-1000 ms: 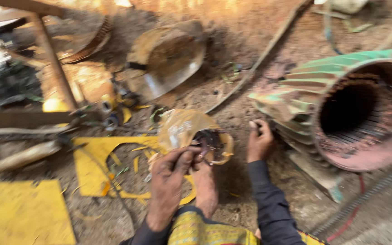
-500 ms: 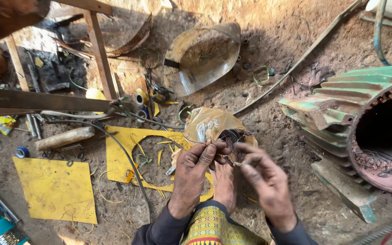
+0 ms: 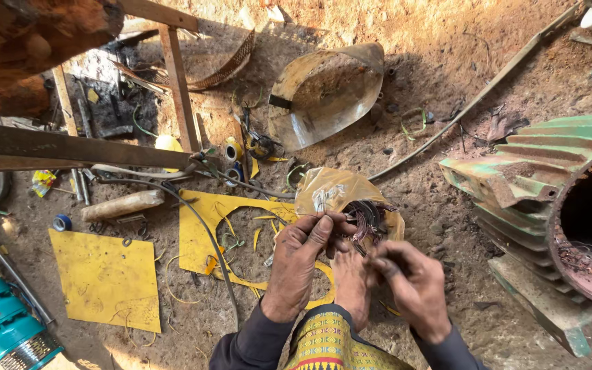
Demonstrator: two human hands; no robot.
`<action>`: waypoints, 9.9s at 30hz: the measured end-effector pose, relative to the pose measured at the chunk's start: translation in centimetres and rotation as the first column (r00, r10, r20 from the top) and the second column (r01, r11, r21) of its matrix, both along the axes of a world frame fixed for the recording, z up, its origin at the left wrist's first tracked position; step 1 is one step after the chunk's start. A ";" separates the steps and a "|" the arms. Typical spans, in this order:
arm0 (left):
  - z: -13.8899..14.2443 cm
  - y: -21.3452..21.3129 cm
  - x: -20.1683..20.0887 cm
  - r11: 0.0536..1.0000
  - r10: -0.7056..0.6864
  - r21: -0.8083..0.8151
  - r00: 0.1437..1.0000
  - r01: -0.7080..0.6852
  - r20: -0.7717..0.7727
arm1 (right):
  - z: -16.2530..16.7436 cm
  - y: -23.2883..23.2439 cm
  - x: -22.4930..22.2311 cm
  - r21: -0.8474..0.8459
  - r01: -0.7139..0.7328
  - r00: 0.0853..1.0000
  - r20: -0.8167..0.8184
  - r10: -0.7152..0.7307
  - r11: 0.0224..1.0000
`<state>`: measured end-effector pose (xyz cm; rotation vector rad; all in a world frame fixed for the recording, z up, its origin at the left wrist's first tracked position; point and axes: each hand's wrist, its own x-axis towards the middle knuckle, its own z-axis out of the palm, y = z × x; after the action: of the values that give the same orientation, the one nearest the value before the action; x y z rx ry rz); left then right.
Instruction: The person sits on the floor and removes copper wire from a plastic bag, then inserts the wire into the slots of a disassembled electric motor stator. The person repeatedly places wire into the stator and adjusts the placement by hand.
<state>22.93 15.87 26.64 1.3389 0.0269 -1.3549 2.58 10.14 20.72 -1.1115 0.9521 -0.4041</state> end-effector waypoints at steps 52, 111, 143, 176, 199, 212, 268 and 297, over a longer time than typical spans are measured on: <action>-2.4 0.5 -1.8 0.950 -0.168 0.288 0.975 0.122 0.144 | -11.6 -36.7 6.5 -0.041 -0.873 0.087 -0.994 0.072 0.487; 0.0 0.3 0.5 0.994 -0.112 0.041 0.954 0.105 0.279 | 3.5 -5.1 -1.6 0.148 0.430 0.860 -0.367 -0.355 0.891; 0.6 4.8 0.6 0.972 0.030 0.206 0.934 -0.110 0.355 | -7.1 -4.0 0.0 -0.668 -0.288 0.953 -0.269 0.139 0.686; 2.9 0.2 -2.2 0.997 0.008 -0.074 0.998 -0.003 0.061 | 3.1 0.4 5.2 0.726 0.138 0.819 0.300 -0.490 0.674; 0.9 1.5 -2.3 0.984 -0.171 0.095 0.940 0.150 0.294 | 7.6 -3.1 5.6 -0.168 0.023 0.995 0.098 -0.007 0.986; -0.2 1.7 -0.9 0.989 -0.062 -0.107 0.950 0.099 0.305 | 5.6 -8.7 7.4 -0.055 -0.299 0.918 0.255 0.302 0.953; 0.1 1.7 -0.5 0.979 -0.205 0.110 0.878 0.174 0.433 | 4.7 -0.9 7.7 0.089 0.362 0.920 0.126 -0.371 0.928; -0.2 0.2 0.2 0.966 -0.203 -0.067 0.894 0.249 0.400 | -0.5 0.4 7.0 -0.756 -0.604 0.795 -0.595 0.119 0.252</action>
<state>23.12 16.10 26.47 1.5245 -0.4878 -1.2339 9.61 10.58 20.25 -2.5854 0.7243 -0.2821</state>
